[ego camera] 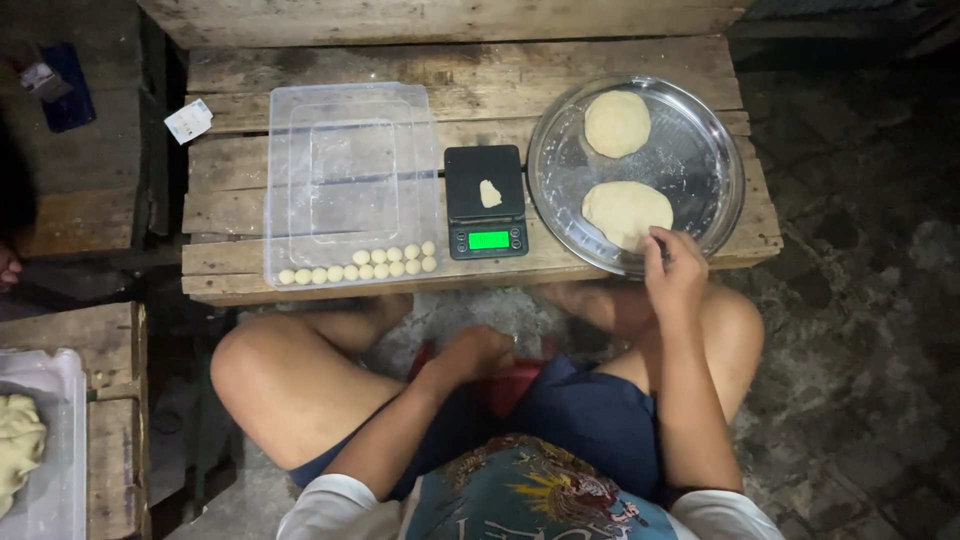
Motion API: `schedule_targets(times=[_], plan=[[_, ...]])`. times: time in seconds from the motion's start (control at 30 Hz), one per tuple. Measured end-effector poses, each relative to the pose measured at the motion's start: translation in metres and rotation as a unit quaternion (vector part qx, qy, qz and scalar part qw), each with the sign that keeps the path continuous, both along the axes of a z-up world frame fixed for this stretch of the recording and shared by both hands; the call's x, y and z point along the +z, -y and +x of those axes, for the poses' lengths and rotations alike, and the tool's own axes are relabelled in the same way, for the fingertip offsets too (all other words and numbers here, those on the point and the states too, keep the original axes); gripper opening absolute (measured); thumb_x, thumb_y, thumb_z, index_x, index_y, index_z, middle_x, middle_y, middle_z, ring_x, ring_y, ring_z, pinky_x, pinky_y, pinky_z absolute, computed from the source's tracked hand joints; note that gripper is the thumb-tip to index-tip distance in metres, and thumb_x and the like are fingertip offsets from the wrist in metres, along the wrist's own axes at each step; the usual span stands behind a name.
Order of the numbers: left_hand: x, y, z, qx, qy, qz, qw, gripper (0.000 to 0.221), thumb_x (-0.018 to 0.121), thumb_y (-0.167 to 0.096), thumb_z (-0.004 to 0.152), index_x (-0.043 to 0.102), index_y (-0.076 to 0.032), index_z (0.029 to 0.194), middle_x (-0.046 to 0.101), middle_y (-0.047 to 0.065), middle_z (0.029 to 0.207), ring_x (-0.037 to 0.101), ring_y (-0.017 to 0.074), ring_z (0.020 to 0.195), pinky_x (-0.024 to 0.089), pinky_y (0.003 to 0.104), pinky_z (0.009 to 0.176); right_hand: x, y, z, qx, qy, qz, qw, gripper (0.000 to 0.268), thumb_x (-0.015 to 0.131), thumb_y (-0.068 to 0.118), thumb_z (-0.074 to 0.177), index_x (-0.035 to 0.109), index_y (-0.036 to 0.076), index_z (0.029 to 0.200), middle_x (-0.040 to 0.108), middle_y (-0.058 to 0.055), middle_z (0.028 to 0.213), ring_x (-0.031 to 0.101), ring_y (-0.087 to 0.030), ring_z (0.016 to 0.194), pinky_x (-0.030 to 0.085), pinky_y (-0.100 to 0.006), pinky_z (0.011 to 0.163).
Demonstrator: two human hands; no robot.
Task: Weighing small portions of dough on a digital scale and rolling them into balls or flattening them into discs.
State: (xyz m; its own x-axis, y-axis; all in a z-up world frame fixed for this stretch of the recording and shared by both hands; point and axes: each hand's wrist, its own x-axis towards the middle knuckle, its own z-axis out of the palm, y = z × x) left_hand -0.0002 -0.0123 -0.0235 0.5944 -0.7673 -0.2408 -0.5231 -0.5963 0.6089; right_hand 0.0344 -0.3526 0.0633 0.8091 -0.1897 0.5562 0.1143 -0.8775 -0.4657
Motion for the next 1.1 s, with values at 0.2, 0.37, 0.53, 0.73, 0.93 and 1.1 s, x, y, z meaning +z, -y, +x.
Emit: schedule_targets(times=[0.2, 0.37, 0.53, 0.73, 0.93, 1.1], plan=[[0.013, 0.005, 0.004, 0.004, -0.101, 0.089, 0.991, 0.017, 0.065, -0.024, 0.096, 0.077, -0.013, 0.100, 0.077, 0.013, 0.093, 0.074, 0.0338, 0.090, 0.060, 0.043, 0.080, 0.009, -0.011, -0.002, 0.036, -0.020, 0.062, 0.997, 0.012, 0.076, 0.001, 0.098, 0.079, 0.004, 0.110, 0.073, -0.016, 0.093, 0.071, -0.039, 0.091, 0.055, -0.046, 0.086], [0.058, 0.006, 0.004, 0.010, -0.086, 0.136, 0.987, 0.014, 0.069, -0.020, 0.093, 0.080, -0.013, 0.100, 0.077, 0.014, 0.096, 0.074, 0.0323, 0.093, 0.062, 0.041, 0.080, 0.018, -0.022, -0.003, 0.028, -0.041, 0.026, 0.998, 0.012, 0.075, 0.004, 0.099, 0.079, 0.003, 0.110, 0.073, -0.016, 0.094, 0.071, -0.038, 0.091, 0.055, -0.046, 0.087], [0.082, 0.007, 0.009, 0.030, -0.138, 0.138, 0.980, 0.020, 0.064, -0.022, 0.096, 0.079, -0.011, 0.104, 0.077, 0.014, 0.100, 0.073, 0.0311, 0.095, 0.060, 0.039, 0.084, 0.019, -0.032, -0.003, 0.024, -0.075, 0.005, 0.997, 0.012, 0.076, 0.007, 0.098, 0.078, 0.004, 0.110, 0.073, -0.015, 0.096, 0.071, -0.037, 0.092, 0.056, -0.048, 0.086], [0.054, 0.010, 0.012, -0.045, -0.085, 0.152, 0.984, 0.020, 0.063, -0.019, 0.097, 0.077, -0.012, 0.109, 0.077, 0.013, 0.102, 0.073, 0.0306, 0.096, 0.061, 0.040, 0.086, 0.013, -0.027, -0.001, 0.012, -0.067, -0.054, 0.996, 0.015, 0.079, 0.012, 0.096, 0.078, 0.006, 0.109, 0.071, -0.012, 0.098, 0.069, -0.035, 0.094, 0.056, -0.047, 0.086], [0.099, 0.007, 0.014, -0.038, -0.082, 0.146, 0.985, 0.018, 0.066, -0.003, 0.091, 0.075, -0.007, 0.106, 0.075, 0.015, 0.099, 0.071, 0.0316, 0.098, 0.059, 0.041, 0.089, 0.006, -0.020, 0.015, -0.006, -0.081, -0.219, 0.972, 0.025, 0.087, 0.026, 0.087, 0.079, 0.013, 0.107, 0.070, -0.008, 0.110, 0.065, -0.028, 0.106, 0.051, -0.042, 0.086], [0.059, -0.002, 0.008, -0.003, -0.037, 0.036, 0.999, 0.012, 0.066, -0.004, 0.091, 0.066, -0.010, 0.101, 0.073, 0.010, 0.092, 0.072, 0.0283, 0.088, 0.060, 0.040, 0.078, 0.003, -0.025, 0.027, -0.005, -0.092, -0.288, 0.953, 0.032, 0.089, 0.027, 0.079, 0.081, 0.014, 0.107, 0.069, -0.010, 0.118, 0.061, -0.032, 0.118, 0.048, -0.044, 0.092]])
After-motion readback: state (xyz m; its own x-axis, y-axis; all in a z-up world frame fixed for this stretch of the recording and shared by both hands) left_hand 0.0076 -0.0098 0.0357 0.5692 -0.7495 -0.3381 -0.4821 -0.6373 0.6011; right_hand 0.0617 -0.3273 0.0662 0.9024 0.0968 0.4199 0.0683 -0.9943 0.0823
